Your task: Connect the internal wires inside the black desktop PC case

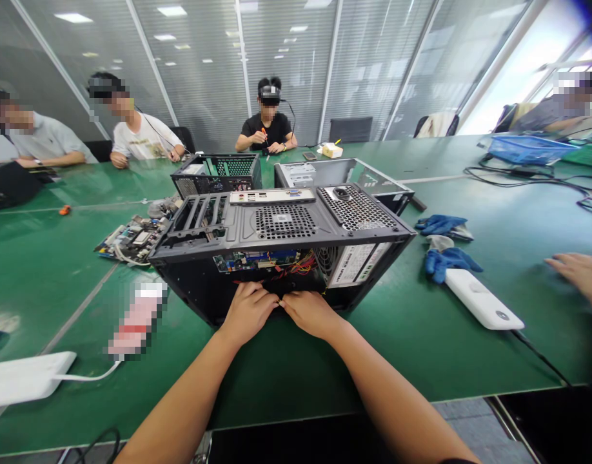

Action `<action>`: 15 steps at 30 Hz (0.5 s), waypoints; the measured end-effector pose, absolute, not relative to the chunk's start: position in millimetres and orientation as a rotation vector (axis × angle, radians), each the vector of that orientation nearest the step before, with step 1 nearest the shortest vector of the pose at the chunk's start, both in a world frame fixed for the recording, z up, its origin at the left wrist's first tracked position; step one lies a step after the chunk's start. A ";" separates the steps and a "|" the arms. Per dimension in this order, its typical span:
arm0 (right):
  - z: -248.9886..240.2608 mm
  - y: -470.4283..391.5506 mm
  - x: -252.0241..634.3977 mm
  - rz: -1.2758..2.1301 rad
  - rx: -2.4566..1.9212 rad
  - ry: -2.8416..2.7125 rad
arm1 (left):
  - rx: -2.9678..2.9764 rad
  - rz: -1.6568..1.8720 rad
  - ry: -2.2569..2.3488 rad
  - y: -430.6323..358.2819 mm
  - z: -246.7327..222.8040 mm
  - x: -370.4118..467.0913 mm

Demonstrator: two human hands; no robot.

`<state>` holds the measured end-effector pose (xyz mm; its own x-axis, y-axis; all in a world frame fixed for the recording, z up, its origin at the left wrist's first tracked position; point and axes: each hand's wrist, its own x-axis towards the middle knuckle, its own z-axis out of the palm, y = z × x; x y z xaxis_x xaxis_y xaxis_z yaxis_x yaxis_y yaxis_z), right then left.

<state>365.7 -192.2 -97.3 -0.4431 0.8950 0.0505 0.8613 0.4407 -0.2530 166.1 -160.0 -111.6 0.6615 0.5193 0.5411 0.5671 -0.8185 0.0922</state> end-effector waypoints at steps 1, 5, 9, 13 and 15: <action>-97.2 -192.2 365.5 0.286 -1.553 -2.515 | -2.783 -0.864 -0.908 -160.3 -110.6 166.2; -96.3 -192.1 365.1 0.312 -1.560 -2.521 | -2.756 -0.839 -0.910 -161.4 -108.2 166.9; -96.0 -192.3 365.1 0.329 -1.553 -2.509 | -2.753 -0.807 -0.952 -161.8 -109.0 166.9; -96.9 -192.4 365.5 0.326 -1.538 -2.500 | -2.779 -0.761 -0.978 -161.3 -110.0 165.8; -97.6 -192.4 365.6 0.319 -1.538 -2.498 | -2.784 -0.743 -0.979 -161.0 -109.8 165.5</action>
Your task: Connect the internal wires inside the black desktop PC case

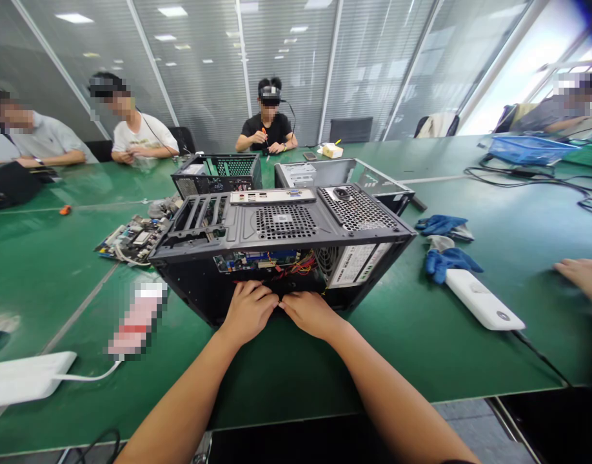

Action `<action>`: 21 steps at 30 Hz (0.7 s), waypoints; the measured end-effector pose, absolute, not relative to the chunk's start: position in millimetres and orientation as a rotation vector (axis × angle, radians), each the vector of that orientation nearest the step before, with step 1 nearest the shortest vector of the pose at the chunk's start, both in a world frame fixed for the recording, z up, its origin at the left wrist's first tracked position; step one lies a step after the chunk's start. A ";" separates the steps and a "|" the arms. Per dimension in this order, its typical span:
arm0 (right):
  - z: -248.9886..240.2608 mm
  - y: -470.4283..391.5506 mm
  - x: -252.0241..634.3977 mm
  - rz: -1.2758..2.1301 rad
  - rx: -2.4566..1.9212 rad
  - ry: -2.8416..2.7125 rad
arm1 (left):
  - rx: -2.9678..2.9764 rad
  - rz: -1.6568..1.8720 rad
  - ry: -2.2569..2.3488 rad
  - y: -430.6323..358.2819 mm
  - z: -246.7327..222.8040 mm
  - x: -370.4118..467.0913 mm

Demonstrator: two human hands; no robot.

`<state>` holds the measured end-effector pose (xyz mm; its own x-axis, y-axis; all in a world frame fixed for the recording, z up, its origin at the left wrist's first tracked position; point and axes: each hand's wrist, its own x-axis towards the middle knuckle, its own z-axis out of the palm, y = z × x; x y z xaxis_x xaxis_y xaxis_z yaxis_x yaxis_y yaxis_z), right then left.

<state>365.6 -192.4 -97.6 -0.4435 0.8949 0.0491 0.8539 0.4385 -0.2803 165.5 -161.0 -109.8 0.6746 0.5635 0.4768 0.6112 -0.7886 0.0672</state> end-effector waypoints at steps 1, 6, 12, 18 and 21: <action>-98.0 -192.4 365.6 0.314 -1.539 -2.499 | -2.785 -0.736 -0.980 -160.9 -109.6 165.5; -98.2 -192.3 365.6 0.287 -1.531 -2.514 | -2.779 -0.765 -0.952 -161.4 -109.0 166.4; -98.1 -192.0 365.1 0.269 -1.550 -2.533 | -2.783 -0.781 -0.910 -162.1 -109.7 165.1; -98.2 -191.9 365.6 0.285 -1.540 -2.527 | -2.749 -0.782 -0.934 -162.0 -108.9 166.6; -98.3 -191.8 366.1 0.277 -1.522 -2.521 | -2.748 -0.754 -0.972 -163.0 -108.0 168.4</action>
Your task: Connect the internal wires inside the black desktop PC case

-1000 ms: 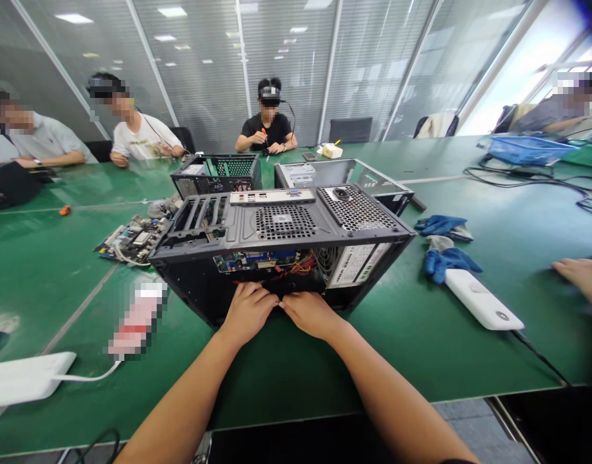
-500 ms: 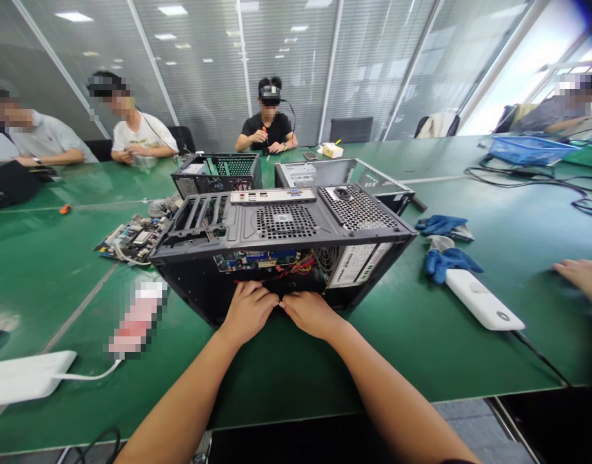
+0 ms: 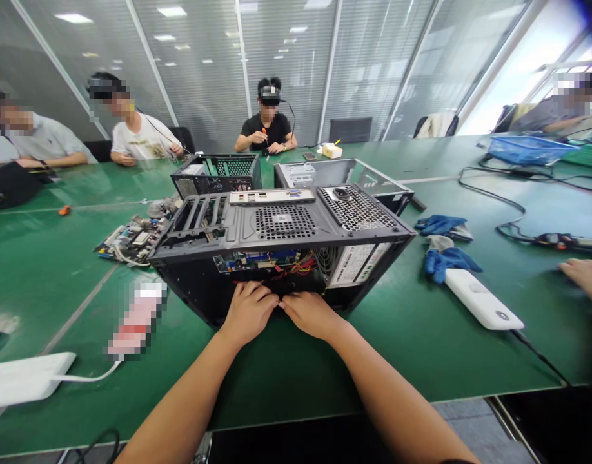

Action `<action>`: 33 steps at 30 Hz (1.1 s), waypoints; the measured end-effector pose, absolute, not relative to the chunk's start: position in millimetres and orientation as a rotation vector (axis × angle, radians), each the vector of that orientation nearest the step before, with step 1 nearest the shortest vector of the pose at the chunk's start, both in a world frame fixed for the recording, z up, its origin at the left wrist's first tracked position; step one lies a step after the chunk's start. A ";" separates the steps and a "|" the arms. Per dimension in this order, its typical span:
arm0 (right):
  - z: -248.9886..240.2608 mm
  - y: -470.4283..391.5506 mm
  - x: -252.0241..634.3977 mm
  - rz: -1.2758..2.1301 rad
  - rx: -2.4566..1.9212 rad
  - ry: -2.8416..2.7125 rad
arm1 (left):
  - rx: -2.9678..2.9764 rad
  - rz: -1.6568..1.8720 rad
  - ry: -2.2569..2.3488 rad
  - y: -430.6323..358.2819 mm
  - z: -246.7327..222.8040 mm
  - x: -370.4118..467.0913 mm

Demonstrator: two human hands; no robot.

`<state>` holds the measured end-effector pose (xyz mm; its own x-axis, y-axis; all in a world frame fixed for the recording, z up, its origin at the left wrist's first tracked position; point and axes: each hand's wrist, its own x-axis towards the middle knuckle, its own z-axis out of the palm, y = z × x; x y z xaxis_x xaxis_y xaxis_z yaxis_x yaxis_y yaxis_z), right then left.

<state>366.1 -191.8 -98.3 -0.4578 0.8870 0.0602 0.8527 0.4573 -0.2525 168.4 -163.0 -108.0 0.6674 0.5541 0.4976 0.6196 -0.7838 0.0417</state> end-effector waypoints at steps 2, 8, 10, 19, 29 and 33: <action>-98.4 -191.9 366.2 0.277 -1.518 -2.518 | -2.753 -0.743 -0.986 -163.8 -107.8 169.2; -96.6 -193.1 366.0 0.295 -1.490 -2.497 | -2.759 -0.757 -0.980 -163.6 -109.1 168.0; -95.7 -193.5 366.0 0.315 -1.487 -2.500 | -2.763 -0.800 -0.946 -162.7 -109.7 167.0; -96.5 -192.5 367.5 0.368 -1.507 -2.506 | -2.743 -0.964 -0.859 -162.3 -110.5 165.4; -96.0 -192.6 365.8 0.356 -1.521 -2.520 | -2.761 -0.805 -0.981 -163.8 -108.9 169.0; -95.9 -192.4 365.6 0.356 -1.540 -2.509 | -2.766 -0.781 -1.003 -163.7 -111.1 169.1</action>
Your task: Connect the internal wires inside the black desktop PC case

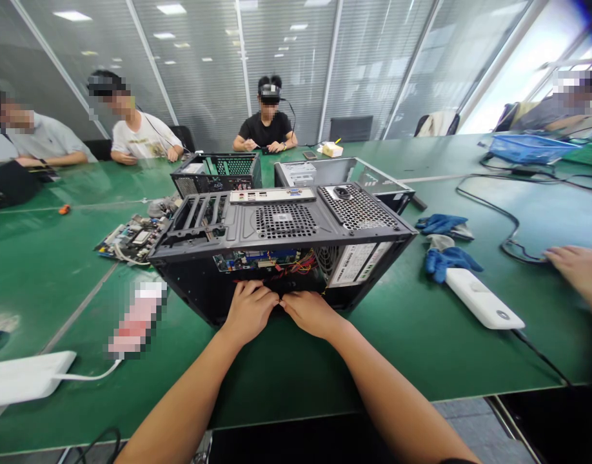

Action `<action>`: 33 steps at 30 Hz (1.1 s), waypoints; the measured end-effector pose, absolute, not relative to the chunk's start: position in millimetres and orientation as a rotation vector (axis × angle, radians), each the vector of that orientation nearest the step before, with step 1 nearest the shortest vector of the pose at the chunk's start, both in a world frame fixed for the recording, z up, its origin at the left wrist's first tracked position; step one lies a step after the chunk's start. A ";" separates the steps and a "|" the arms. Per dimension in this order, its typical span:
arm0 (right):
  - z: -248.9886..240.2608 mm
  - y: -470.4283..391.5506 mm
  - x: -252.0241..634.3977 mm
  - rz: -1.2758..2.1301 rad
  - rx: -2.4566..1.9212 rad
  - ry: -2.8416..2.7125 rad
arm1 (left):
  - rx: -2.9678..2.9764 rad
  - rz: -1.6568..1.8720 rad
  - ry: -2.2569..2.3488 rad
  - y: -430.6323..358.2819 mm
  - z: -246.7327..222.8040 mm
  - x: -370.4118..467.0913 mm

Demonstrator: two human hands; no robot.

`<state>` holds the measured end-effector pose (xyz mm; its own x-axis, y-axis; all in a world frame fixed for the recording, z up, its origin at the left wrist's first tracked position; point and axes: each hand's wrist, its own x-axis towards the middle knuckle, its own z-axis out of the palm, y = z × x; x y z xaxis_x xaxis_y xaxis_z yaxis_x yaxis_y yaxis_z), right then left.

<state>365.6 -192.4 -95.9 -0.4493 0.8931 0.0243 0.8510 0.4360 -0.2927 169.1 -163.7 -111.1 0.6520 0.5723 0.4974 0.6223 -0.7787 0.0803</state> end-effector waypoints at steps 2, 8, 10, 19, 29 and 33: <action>-95.6 -192.3 365.7 0.358 -1.551 -2.510 | -2.761 -0.798 -0.995 -163.2 -112.1 168.9; -93.1 -192.7 366.3 0.360 -1.563 -2.538 | -2.726 -0.911 -0.925 -161.1 -113.3 167.3; -92.4 -192.6 366.4 0.356 -1.569 -2.548 | -2.726 -0.922 -0.919 -160.6 -113.1 166.6; -91.3 -191.3 366.0 0.335 -1.592 -2.577 | -2.739 -0.930 -0.940 -160.7 -114.8 165.8; -88.4 -191.8 362.0 0.284 -1.634 -2.572 | -2.763 -0.801 -1.062 -162.8 -111.2 170.4; -88.7 -191.6 359.2 0.208 -1.676 -2.592 | -2.791 -0.766 -1.094 -162.6 -110.9 171.0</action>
<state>359.2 -191.6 -88.7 -0.4123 0.9105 -0.0322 0.9039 0.4044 -0.1391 171.0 -162.6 -110.9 0.6275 0.6259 0.4631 0.6495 -0.7488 0.1321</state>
